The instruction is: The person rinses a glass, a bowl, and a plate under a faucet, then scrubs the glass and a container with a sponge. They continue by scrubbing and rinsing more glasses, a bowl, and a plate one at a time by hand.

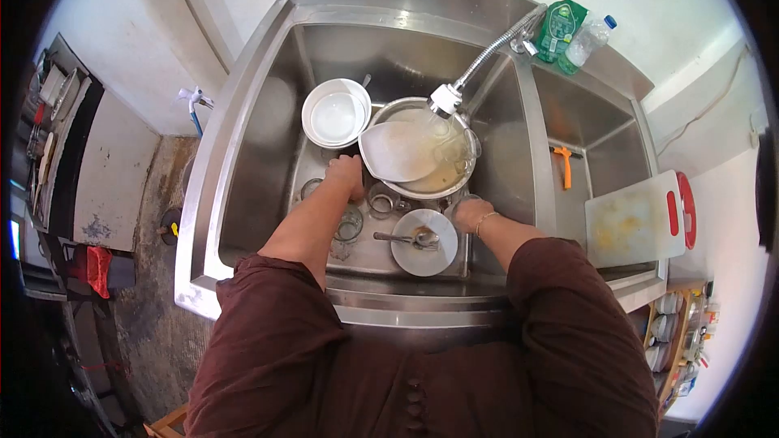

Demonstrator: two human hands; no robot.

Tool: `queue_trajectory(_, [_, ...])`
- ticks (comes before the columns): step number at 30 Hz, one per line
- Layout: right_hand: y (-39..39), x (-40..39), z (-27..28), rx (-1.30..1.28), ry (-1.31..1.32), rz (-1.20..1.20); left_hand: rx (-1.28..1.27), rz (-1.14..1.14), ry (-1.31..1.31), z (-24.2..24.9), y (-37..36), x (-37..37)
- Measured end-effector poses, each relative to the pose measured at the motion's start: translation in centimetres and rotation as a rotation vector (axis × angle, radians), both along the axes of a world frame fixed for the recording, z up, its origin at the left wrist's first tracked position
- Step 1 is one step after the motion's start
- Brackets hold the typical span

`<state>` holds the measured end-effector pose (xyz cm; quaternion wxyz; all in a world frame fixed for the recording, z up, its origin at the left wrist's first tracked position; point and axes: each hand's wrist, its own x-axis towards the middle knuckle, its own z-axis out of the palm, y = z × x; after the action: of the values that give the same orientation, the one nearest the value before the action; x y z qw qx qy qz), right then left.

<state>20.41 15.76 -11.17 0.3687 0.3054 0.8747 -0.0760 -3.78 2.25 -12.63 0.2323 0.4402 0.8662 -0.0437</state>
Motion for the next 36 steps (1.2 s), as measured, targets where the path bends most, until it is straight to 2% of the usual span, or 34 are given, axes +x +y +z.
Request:
queue_trajectory(4, [0.0,0.2,-1.7,-0.009,0.034,-0.060,0.072,0.099,-0.054,2.6,0.1,-1.3])
queue_trajectory(9, [-0.1,-0.1,-2.4,-0.026,-0.083,0.089,0.101,0.167,-0.040,5.5,0.5,-2.7])
queue_trajectory(13, [-0.8,-1.4,0.4,-0.022,-0.054,0.158,0.032,0.170,-0.024,11.1,0.7,-2.7])
queue_trajectory(16, [-1.5,-2.6,4.0,0.019,-0.004,0.092,0.028,0.157,0.005,14.1,1.3,-2.8])
queue_trajectory(20, [-1.6,-3.1,5.6,-0.050,0.236,-0.023,0.156,0.078,-0.033,16.7,2.0,-2.5])
queue_trajectory(21, [-1.6,-3.3,5.7,-0.098,0.328,-0.051,0.155,0.074,-0.031,16.8,2.2,-2.4])
queue_trajectory(22, [-1.7,-3.4,5.5,-0.098,0.331,-0.053,0.184,-0.038,-0.089,16.8,2.4,-2.1])
queue_trajectory(24, [-1.9,-3.6,4.7,-0.208,1.003,-0.083,0.291,-0.233,-0.253,15.4,2.8,-1.7])
queue_trajectory(28, [-1.3,-4.8,7.1,-0.396,0.984,-0.032,0.271,-0.351,-0.391,11.8,4.4,1.4])
queue_trajectory(30, [-0.4,-5.0,6.8,-0.614,0.737,-0.220,0.299,-0.365,-0.362,10.4,4.8,2.6])
queue_trajectory(31, [-0.1,-5.0,6.2,-0.612,0.737,-0.216,0.302,-0.363,-0.360,10.1,4.8,3.0])
queue_trajectory(33, [-0.1,-4.9,5.4,-0.559,0.905,-0.191,0.411,-0.259,-0.408,9.6,4.9,3.5])
queue_trajectory(34, [-0.2,-5.1,5.4,-0.559,0.905,-0.187,0.443,-0.232,-0.416,8.9,5.3,3.4])
queue_trajectory(36, [-0.8,-5.5,5.4,-0.592,1.124,-0.228,0.500,-0.144,-0.397,8.2,5.7,3.8])
